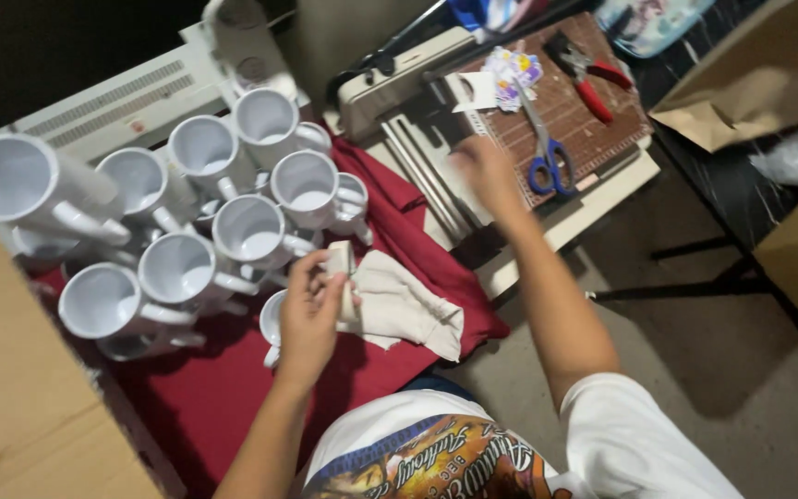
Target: Applying tape and transfer paper to ceramic mugs for printing.
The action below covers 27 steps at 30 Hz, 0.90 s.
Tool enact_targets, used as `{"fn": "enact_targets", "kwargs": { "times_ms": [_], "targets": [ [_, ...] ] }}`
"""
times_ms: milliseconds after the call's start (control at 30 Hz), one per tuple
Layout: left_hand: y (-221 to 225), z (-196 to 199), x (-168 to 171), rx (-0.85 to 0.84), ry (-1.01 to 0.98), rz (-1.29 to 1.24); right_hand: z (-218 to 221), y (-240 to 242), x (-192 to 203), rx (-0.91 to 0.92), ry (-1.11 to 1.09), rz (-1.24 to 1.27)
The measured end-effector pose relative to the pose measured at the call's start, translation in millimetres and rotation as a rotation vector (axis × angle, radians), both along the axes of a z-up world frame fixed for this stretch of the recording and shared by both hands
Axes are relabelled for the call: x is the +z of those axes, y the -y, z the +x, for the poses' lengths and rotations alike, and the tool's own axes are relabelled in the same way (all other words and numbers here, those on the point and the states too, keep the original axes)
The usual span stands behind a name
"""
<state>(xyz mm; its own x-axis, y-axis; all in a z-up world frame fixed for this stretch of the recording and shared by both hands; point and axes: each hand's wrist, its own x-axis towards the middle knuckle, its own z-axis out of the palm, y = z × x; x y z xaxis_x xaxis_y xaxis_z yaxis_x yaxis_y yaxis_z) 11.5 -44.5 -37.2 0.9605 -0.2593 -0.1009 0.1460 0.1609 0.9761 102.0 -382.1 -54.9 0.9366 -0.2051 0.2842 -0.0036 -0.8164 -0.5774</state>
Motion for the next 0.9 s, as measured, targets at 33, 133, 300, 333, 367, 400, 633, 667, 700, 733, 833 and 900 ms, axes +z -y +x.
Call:
{"fn": "enact_targets", "kwargs": {
  "times_ms": [33, 133, 300, 333, 367, 400, 633, 667, 700, 733, 833, 900],
  "targets": [
    [-0.3, 2.0, -2.7, -0.012, 0.0, 0.0, -0.5, 29.3, -8.5, -0.012, 0.0, 0.0],
    [-1.1, 6.9, -7.0, 0.026, -0.093, -0.161, -3.8, 109.3, -42.1, -0.292, -0.085, -0.112],
    [8.7, 12.2, -8.4, 0.01, -0.094, -0.102, -11.6, 165.0, -84.0, -0.344, -0.179, -0.238],
    [12.2, 12.3, -9.5, 0.004, -0.098, -0.101, -11.2, 166.6, -84.5, -0.35, -0.184, -0.237],
    [15.9, 13.6, -10.5, -0.009, -0.103, -0.11, -9.6, 168.5, -84.4, -0.346, -0.282, -0.215],
    [19.5, 14.8, -11.3, -0.023, -0.108, -0.119, -8.1, 170.3, -84.2, -0.342, -0.38, -0.192],
    [36.6, 19.4, -5.7, -0.067, -0.118, -0.063, -15.2, 177.6, -95.3, -0.278, -0.276, -0.267],
    [38.0, 20.1, -5.5, -0.073, -0.12, -0.078, -17.6, 175.3, -92.9, -0.29, -0.285, -0.211],
    [38.9, 20.6, -5.1, -0.077, -0.122, -0.093, -19.1, 172.5, -90.4, -0.3, -0.293, -0.154],
    [39.4, 21.0, -4.6, -0.078, -0.123, -0.093, -22.5, 174.2, -92.2, -0.301, -0.294, -0.154],
    [38.4, 24.7, -1.9, -0.07, -0.104, -0.122, -26.0, 175.0, -89.4, -0.279, -0.165, -0.218],
    [34.3, 25.7, 1.2, -0.066, -0.094, -0.153, -30.1, 170.1, -79.4, -0.301, -0.036, -0.206]
  ]
}}
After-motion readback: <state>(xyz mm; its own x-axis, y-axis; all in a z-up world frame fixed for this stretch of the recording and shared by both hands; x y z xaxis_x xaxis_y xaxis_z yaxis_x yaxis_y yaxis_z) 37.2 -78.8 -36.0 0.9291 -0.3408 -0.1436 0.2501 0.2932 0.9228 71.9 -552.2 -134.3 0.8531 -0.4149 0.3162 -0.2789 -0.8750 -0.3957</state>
